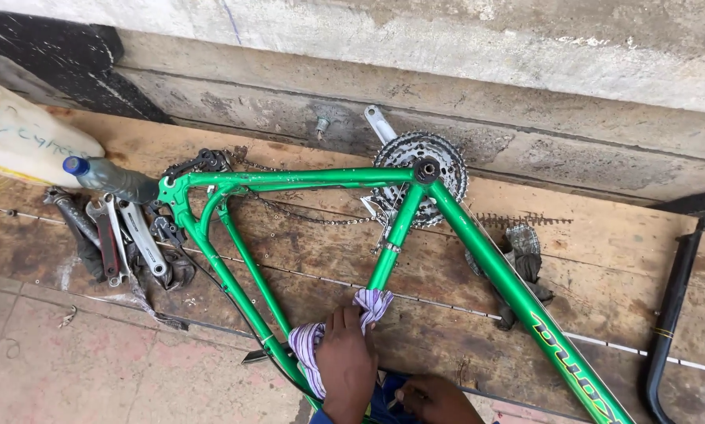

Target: The person is cleaning a green bicycle frame using a cleaning liquid and a cloth at a workbench.

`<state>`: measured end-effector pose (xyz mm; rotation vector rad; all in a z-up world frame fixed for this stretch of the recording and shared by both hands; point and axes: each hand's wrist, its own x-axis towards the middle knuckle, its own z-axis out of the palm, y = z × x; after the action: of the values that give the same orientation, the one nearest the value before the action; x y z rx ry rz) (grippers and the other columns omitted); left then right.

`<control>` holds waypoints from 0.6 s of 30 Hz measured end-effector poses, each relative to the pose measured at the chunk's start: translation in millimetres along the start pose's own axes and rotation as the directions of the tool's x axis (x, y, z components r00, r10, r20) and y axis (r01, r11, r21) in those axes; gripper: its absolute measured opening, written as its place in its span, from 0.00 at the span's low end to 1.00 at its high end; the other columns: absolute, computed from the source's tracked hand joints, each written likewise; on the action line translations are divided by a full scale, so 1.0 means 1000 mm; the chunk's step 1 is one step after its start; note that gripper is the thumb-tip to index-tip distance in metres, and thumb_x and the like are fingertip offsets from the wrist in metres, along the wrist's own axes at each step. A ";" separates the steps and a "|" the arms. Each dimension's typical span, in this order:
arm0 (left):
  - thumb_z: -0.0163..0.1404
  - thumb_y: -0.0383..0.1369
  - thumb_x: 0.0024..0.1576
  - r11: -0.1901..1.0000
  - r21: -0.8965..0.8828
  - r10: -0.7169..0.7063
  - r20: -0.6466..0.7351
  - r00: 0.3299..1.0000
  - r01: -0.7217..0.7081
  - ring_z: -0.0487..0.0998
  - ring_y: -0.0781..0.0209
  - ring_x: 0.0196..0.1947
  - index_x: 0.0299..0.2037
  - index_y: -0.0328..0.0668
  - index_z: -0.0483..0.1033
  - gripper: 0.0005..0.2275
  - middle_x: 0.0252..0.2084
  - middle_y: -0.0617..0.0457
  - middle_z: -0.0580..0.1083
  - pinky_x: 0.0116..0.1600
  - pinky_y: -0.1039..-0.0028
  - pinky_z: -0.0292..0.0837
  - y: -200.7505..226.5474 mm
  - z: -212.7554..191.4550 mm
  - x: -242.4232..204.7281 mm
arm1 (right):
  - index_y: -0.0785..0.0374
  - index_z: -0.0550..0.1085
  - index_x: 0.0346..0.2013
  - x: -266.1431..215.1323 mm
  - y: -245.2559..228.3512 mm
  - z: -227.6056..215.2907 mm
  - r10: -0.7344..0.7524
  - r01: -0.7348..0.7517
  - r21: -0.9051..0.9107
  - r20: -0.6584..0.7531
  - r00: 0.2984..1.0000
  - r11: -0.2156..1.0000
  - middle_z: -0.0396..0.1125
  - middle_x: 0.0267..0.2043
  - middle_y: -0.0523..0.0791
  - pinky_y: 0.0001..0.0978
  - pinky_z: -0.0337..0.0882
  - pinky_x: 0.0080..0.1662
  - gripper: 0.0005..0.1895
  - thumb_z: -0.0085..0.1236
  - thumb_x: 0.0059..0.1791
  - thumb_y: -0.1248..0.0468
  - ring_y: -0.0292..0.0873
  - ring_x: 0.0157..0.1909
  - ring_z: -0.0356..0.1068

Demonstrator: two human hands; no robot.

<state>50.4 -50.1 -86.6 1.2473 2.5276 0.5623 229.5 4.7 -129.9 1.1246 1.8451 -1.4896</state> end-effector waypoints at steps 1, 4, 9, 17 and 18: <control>0.49 0.34 0.56 1.000 -0.004 -0.005 -0.033 0.999 0.004 0.72 0.47 0.46 0.46 0.42 0.70 0.10 0.44 0.47 0.72 0.39 0.59 0.74 -0.002 0.001 0.001 | 0.51 0.76 0.27 0.001 0.002 -0.001 -0.033 0.035 0.102 -0.020 0.999 0.994 0.72 0.30 0.38 0.29 0.66 0.40 0.20 0.51 0.50 0.42 0.35 0.35 0.72; 0.50 0.35 0.56 1.000 0.001 -0.024 -0.049 0.998 0.024 0.73 0.47 0.44 0.44 0.44 0.72 0.09 0.42 0.48 0.72 0.36 0.59 0.73 0.002 0.006 -0.005 | 0.56 0.78 0.27 -0.017 0.006 -0.004 0.015 -0.007 0.247 -0.032 0.999 0.969 0.74 0.29 0.40 0.29 0.69 0.40 0.21 0.51 0.49 0.44 0.36 0.34 0.74; 0.52 0.34 0.51 0.997 -0.058 -0.056 -0.033 0.998 0.054 0.73 0.47 0.43 0.41 0.47 0.73 0.09 0.41 0.51 0.74 0.36 0.56 0.71 0.004 -0.008 0.003 | 0.58 0.79 0.29 -0.025 0.005 -0.008 0.083 -0.067 0.304 -0.043 0.996 0.950 0.76 0.29 0.41 0.26 0.70 0.42 0.23 0.51 0.48 0.43 0.34 0.36 0.77; 0.59 0.39 0.50 0.958 -0.007 -0.263 0.385 0.885 0.288 0.79 0.46 0.36 0.41 0.51 0.73 0.12 0.43 0.56 0.77 0.32 0.53 0.70 0.008 -0.036 0.033 | 0.65 0.86 0.36 -0.007 0.047 0.016 0.471 -0.343 0.660 -0.018 0.882 0.669 0.77 0.30 0.48 0.26 0.69 0.38 0.25 0.55 0.47 0.47 0.39 0.33 0.73; 0.59 0.39 0.50 0.959 -0.001 -0.259 0.396 0.881 0.282 0.79 0.46 0.36 0.41 0.51 0.73 0.12 0.43 0.56 0.77 0.32 0.53 0.70 0.007 -0.035 0.036 | 0.65 0.86 0.36 -0.007 0.065 0.022 0.477 -0.349 0.667 -0.012 0.879 0.659 0.77 0.30 0.48 0.26 0.69 0.38 0.25 0.55 0.47 0.47 0.39 0.33 0.73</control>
<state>19.6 -25.4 -55.0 0.8578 2.2679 0.2832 285.9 -14.4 -164.9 1.9230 1.0224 -1.8218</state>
